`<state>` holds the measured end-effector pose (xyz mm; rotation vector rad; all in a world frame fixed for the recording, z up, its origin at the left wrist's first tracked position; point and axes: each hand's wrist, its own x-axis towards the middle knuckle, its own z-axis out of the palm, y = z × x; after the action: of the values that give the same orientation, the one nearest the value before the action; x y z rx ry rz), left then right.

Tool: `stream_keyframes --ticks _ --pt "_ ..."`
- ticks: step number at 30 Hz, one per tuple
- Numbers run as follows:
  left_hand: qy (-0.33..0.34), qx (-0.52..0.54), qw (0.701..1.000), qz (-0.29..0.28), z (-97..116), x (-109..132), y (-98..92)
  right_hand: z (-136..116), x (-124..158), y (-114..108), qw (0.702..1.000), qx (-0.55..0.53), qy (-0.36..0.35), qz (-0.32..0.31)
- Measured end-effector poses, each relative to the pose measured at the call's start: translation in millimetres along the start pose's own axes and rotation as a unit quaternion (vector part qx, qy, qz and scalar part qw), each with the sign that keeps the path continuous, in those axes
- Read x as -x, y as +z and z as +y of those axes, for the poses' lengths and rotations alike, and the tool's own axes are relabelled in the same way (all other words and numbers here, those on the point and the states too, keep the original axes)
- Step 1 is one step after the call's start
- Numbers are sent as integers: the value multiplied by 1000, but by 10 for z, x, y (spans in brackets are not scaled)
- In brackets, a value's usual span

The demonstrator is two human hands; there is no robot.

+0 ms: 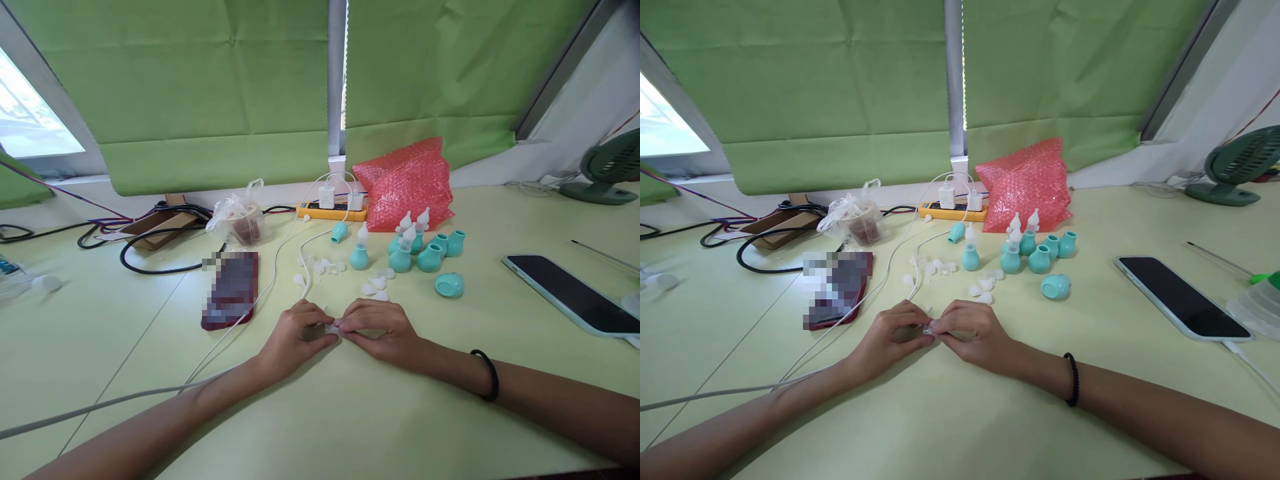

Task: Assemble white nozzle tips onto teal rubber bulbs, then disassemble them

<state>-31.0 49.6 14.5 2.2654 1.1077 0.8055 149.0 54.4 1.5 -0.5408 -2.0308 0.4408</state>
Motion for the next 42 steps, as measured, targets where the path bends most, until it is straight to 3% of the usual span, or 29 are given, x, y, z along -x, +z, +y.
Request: stream_keyframes --ticks 5,13,42 --pt "6 -3 1000 2 -16 2 7 8 14 12 998 20 -56 -2" --pt "2 -3 1000 -4 -30 8 18 -49 -5 1 999 32 -34 -9" --pt "8 -2 1000 0 -46 9 21 -35 27 29 991 112 -69 -25"
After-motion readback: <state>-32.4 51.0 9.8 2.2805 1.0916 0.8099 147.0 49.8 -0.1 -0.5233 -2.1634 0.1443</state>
